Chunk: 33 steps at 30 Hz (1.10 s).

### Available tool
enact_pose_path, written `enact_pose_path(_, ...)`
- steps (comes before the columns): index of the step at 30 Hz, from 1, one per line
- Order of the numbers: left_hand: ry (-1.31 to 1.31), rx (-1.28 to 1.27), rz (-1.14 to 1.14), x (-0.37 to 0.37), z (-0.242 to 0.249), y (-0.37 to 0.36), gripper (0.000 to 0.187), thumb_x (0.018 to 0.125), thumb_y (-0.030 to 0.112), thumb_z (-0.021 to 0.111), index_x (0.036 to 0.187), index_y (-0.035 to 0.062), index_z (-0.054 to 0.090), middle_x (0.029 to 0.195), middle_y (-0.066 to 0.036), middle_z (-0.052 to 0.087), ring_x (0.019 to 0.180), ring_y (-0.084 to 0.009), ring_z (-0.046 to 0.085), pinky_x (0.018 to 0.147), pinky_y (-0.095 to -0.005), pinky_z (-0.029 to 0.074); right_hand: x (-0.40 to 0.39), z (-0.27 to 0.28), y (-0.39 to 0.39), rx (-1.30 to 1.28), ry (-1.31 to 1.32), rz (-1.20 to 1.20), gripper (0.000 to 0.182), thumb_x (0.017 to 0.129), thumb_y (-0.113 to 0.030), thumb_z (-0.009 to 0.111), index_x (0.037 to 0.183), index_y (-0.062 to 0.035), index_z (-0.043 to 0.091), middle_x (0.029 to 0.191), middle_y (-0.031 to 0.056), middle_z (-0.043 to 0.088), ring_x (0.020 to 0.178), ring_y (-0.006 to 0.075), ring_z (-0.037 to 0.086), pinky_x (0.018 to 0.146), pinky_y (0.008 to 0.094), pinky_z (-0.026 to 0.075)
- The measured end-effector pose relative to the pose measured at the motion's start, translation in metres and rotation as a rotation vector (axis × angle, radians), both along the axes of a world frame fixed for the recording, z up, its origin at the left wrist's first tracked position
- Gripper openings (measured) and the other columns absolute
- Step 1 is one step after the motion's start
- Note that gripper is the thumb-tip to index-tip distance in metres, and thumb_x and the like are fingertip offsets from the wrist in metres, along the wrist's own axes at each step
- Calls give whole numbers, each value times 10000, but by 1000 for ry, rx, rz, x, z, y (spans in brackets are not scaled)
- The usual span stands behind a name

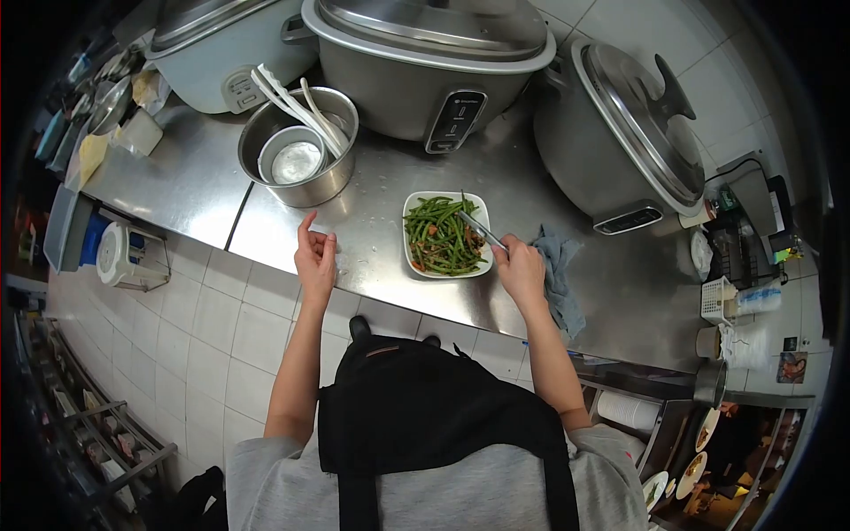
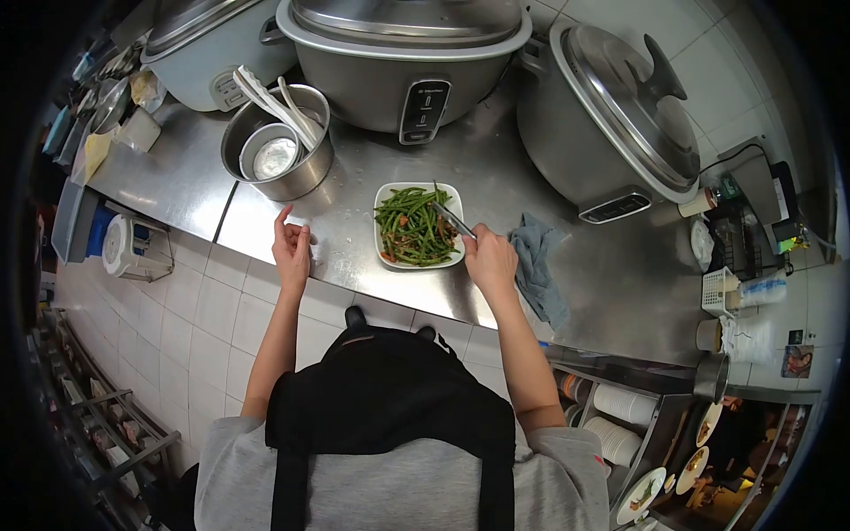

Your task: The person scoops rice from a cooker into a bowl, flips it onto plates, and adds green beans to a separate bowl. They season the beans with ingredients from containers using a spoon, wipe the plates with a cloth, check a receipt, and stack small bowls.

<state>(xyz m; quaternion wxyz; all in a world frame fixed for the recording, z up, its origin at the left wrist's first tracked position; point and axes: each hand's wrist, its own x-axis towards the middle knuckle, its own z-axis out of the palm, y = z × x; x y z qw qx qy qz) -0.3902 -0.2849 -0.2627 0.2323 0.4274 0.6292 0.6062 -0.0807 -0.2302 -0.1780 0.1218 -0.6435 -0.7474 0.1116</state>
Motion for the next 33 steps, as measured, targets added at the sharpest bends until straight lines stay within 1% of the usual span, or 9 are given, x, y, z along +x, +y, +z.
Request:
enact_pose_path(4,-10,-1,-10,0,-1,0,459,836,65,549,1269,26,403,632,-16,511,536,-58,459,505,-194,375,12,-8,-5,128,21,46,147,814,-204,572,827,-59,554,687,157,604,643,358,590,571,448,440)
enact_pose_path(9,-23,-8,-24,-2,-1,-1,466,834,61,548,1274,32,397,635,-15,512,533,-53,452,501,-189,367,20,18,-12,299,57,126,134,816,-201,569,812,-70,543,687,134,597,610,329,584,535,417,433)
enact_pose_path(22,-5,-1,-24,-3,-3,0,476,827,71,566,1271,32,398,634,-22,521,548,-67,473,516,-202,383,22,85,-8,346,-5,219,128,816,-183,575,816,-63,531,649,114,567,578,322,559,512,414,404)
enact_pose_path(26,-15,8,-26,-3,-4,0,485,822,67,570,1273,34,393,633,-21,524,548,-67,475,515,-199,381,21,109,-15,306,71,256,130,811,-183,587,834,-57,563,641,113,569,558,309,549,512,388,397)
enact_pose_path(28,-20,9,-23,-3,-4,0,487,820,65,570,1273,33,392,631,-22,524,546,-65,475,515,-197,380,21,110,-15,135,191,222,144,801,-180,599,806,-38,575,606,117,550,512,284,516,496,360,379)
enact_pose_path(29,-25,9,-20,-3,-4,1,489,818,62,570,1273,33,391,628,-22,524,545,-64,474,515,-195,379,22,104,-13,136,190,223,144,801,-180,599,806,-38,575,606,117,550,512,284,516,496,360,379)
enact_pose_path(31,-22,3,-19,-3,-4,1,490,818,61,569,1272,31,391,625,-22,523,543,-63,474,515,-193,378,25,74,-3,-30,327,173,154,793,-173,607,795,-20,594,554,97,529,467,218,479,479,338,359)
enact_pose_path(32,-17,-4,-19,-3,-4,0,490,817,60,569,1272,28,390,622,-22,521,541,-62,473,515,-192,377,28,51,5,-32,328,174,154,793,-173,607,795,-20,594,554,97,529,467,218,479,479,338,359)
enact_pose_path(33,-16,-5,-18,-3,-4,0,490,817,60,569,1272,28,390,622,-22,521,541,-62,473,515,-192,377,34,24,16,-174,402,130,154,793,-171,607,802,-17,601,542,85,522,464,189,473,478,333,358)
